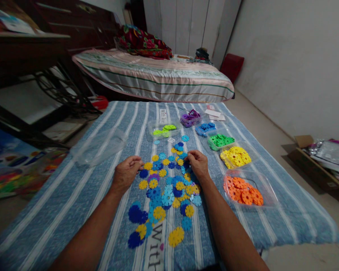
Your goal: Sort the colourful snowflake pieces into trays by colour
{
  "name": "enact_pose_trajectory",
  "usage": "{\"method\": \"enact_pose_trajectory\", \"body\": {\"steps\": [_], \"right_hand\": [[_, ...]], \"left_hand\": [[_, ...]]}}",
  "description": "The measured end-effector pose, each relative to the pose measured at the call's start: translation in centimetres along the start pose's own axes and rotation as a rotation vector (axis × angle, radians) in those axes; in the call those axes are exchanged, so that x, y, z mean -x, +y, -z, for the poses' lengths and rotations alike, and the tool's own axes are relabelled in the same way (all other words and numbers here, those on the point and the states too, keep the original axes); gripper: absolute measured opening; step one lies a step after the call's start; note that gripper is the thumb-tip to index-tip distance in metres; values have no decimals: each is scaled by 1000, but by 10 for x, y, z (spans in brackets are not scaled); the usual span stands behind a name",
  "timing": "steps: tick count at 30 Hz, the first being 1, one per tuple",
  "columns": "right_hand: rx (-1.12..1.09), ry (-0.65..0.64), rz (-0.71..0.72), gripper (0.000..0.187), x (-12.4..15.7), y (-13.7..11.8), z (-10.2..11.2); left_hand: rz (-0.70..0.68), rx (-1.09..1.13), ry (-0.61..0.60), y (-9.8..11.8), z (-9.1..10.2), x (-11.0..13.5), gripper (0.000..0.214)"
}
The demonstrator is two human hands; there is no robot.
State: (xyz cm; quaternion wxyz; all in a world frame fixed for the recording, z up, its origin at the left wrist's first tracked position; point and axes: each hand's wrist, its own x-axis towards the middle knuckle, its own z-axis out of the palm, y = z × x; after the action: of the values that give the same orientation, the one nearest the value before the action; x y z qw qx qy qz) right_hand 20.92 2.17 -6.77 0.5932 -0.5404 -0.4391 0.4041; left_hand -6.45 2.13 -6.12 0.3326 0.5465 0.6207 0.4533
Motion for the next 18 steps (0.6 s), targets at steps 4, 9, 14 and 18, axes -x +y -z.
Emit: {"method": "enact_pose_trajectory", "body": {"steps": [4, 9, 14, 18], "right_hand": [[-5, -5, -3, 31, 0, -1, 1], [-34, -14, -37, 39, 3, -7, 5], [-40, -59, 14, 46, 6, -8, 9], [96, -108, 98, 47, 6, -3, 9]], "left_hand": [[9, -7, -2, 0, 0, 1, 31], [14, -9, -1, 3, 0, 2, 30], [12, -22, -1, 6, 1, 3, 30], [11, -32, 1, 7, 1, 3, 29]]}}
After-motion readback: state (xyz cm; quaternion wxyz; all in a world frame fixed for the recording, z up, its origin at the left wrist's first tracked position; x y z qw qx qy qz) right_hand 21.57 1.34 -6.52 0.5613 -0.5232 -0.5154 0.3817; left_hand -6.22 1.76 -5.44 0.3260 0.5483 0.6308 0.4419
